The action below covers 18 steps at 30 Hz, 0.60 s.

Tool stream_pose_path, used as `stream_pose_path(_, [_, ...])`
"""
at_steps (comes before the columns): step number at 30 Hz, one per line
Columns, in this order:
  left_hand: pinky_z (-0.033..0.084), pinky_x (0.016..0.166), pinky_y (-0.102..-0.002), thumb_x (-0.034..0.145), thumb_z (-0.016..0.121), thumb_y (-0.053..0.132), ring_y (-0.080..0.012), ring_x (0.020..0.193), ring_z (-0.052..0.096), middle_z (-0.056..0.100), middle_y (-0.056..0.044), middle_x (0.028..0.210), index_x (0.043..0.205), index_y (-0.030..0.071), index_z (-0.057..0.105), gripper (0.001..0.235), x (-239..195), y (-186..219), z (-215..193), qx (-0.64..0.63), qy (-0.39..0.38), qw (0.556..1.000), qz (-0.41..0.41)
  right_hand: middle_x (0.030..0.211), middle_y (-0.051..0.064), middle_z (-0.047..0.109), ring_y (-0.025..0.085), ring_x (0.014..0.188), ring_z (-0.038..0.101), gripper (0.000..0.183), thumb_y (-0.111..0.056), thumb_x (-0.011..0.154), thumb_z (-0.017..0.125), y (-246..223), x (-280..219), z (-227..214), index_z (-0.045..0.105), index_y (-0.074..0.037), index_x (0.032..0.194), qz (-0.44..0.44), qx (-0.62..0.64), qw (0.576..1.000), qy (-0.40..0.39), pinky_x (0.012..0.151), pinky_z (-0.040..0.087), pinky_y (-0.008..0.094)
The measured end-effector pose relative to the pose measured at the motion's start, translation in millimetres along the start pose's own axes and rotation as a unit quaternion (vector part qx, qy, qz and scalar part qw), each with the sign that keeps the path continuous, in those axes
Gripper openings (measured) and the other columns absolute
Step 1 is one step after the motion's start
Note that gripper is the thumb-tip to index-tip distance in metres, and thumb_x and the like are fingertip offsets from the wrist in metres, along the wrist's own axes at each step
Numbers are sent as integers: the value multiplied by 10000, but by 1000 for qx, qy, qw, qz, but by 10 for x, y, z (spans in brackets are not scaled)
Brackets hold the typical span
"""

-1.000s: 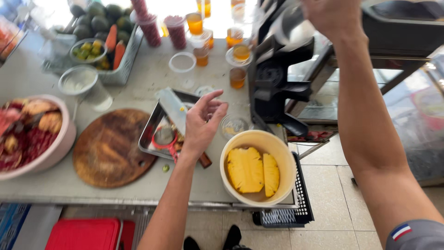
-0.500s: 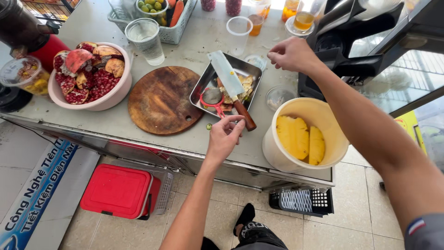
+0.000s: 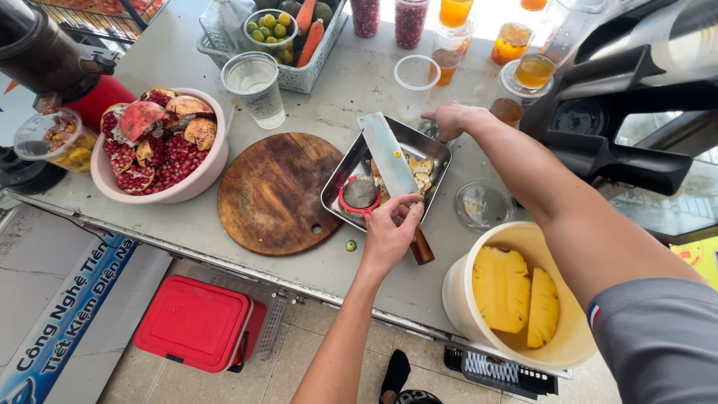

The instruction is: The person retrieves stacks of plastic cups from a cabinet and places them on a counter. They then load the cups into a cup dispenser and arrange them on the counter.

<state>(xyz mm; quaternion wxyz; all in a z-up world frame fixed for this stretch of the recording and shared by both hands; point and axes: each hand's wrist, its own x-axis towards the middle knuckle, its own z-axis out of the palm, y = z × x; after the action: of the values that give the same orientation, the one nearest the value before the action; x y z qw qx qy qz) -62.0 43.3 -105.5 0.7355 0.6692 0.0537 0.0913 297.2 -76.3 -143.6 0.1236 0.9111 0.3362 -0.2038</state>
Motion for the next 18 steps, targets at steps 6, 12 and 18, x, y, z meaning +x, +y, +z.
stream_pose_path(6, [469, 569, -223, 972, 680, 167, -33, 625, 578, 661, 9, 698, 1153, 15, 736, 243, 163, -109, 11, 5, -1, 1000, 12, 1378, 120, 620, 352, 1319, 496, 578, -368, 730, 903, 29, -43, -208, 756, -159, 1249, 83, -66, 994, -36, 1087, 454, 437])
stream_pose_path(12, [472, 548, -224, 965, 686, 184, -42, 615, 596, 665, -2, 703, 1164, 13, 731, 266, 333, -79, 178, 11, -67, 997, 28, 1051, 133, 758, 323, 995, 712, 244, -176, 827, 666, 28, -613, -604, 814, -106, 1008, 64, -43, 996, 53, 876, 578, 463])
stream_pose_path(18, [459, 514, -216, 975, 684, 195, -45, 580, 581, 661, -2, 721, 1191, 11, 714, 285, 412, 147, 438, -37, -165, 985, 31, 972, 136, 769, 238, 790, 741, 276, -219, 921, 713, -42, -2292, -1062, 723, -60, 1146, 113, 183, 921, 324, 756, 591, 377])
